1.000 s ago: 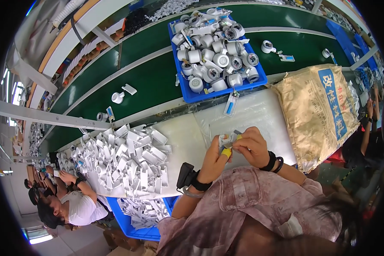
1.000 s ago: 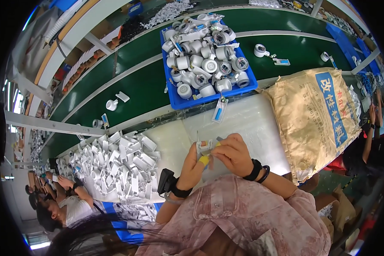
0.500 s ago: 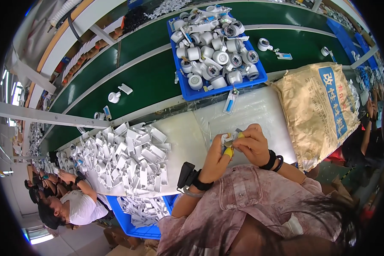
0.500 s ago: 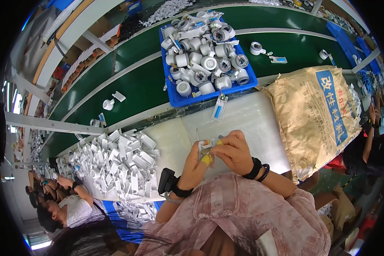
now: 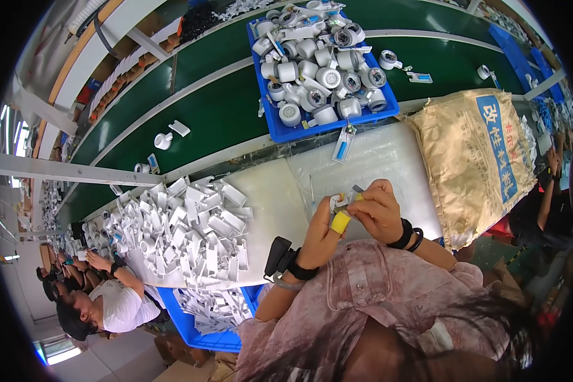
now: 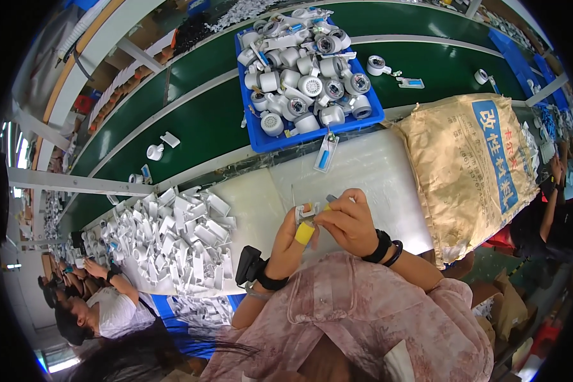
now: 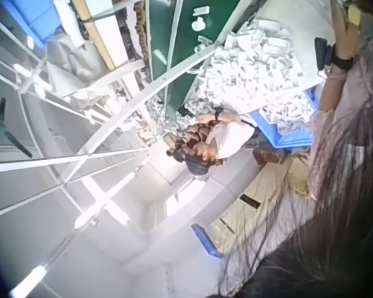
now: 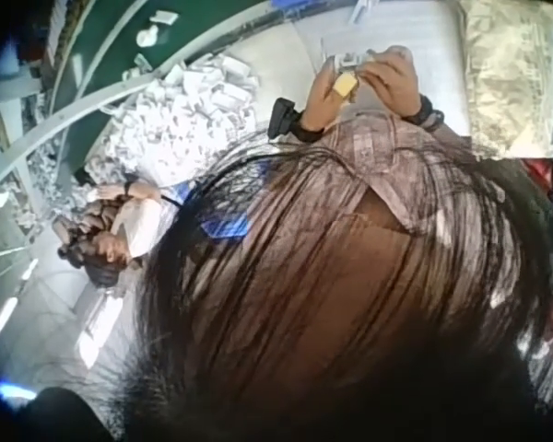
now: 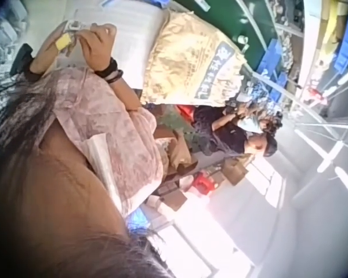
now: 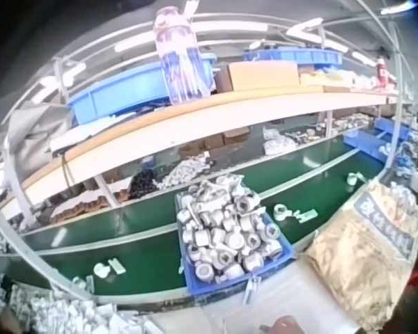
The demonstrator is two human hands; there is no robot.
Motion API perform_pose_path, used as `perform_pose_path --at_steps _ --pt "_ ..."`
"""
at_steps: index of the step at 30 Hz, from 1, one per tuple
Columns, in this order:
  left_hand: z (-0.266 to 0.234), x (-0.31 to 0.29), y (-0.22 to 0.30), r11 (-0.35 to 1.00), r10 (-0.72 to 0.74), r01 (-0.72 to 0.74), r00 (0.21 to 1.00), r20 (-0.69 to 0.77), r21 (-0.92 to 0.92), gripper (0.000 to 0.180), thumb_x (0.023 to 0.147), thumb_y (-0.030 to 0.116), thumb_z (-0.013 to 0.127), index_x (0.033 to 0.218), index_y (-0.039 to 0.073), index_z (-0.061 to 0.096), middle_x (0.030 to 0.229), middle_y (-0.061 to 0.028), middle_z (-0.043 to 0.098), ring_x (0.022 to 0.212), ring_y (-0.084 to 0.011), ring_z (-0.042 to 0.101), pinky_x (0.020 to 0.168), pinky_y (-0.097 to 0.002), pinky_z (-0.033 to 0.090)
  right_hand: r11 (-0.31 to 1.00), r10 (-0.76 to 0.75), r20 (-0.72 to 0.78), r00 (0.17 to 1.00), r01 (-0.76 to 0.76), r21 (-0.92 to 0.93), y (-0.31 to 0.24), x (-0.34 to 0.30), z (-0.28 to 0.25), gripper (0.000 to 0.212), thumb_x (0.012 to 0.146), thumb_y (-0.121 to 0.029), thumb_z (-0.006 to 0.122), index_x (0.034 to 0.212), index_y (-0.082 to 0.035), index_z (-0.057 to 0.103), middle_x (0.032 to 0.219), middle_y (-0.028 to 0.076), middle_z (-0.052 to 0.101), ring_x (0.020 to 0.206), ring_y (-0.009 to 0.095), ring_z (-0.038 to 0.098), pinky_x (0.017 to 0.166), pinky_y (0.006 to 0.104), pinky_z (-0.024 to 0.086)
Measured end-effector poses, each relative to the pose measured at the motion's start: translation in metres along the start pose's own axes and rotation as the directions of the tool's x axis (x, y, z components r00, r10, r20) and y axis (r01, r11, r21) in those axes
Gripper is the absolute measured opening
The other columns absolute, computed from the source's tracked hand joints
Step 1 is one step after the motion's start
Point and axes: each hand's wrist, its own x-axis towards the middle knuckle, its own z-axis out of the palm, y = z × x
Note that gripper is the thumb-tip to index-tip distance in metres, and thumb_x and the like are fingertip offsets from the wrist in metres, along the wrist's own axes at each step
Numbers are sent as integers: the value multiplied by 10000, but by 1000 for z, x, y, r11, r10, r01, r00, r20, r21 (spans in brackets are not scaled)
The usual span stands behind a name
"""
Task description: The person assembles a handheld fan by picking up a motor housing, inserting a battery, and snapping the plastic casing pieces together before placing the unit on the workbench.
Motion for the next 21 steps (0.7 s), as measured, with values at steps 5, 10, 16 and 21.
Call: perform_pose_path --at_steps 5,10,16,21 --pt "2 1 0 998 -21 22 999 -26 51 330 988 115 418 1302 32 358 827 -39 514 686 -88 481 619 -219 409 1000 8 18 1000 -8 -4 0 0 0 236 684 -42 752 892 -120 673 812 23 567 774 234 486 756 348 370" --pt "1 3 -2 995 1 4 998 -56 103 276 987 104 406 1249 18 406 798 -38 522 660 -83 479 597 -219 411 1000 -2 24 1000 2 -17 1 2 2 226 685 -49 754 886 -113 671 813 23 568 766 233 489 755 348 372" --pt "0 7 6 952 88 -55 991 -98 302 221 989 104 393 1164 5 486 763 -28 529 626 -84 490 556 -228 407 999 -8 11 1000 8 -38 -1 3 7 199 715 -71 737 896 -117 668 839 18 593 789 217 531 749 353 401" --pt "-40 19 4 996 -30 45 980 -197 72 272 991 207 419 1180 27 496 754 -61 575 583 -136 549 519 -263 470 997 77 226 971 -81 9 28 24 -15 157 777 -134 723 913 -88 659 926 57 646 873 237 602 766 359 465"
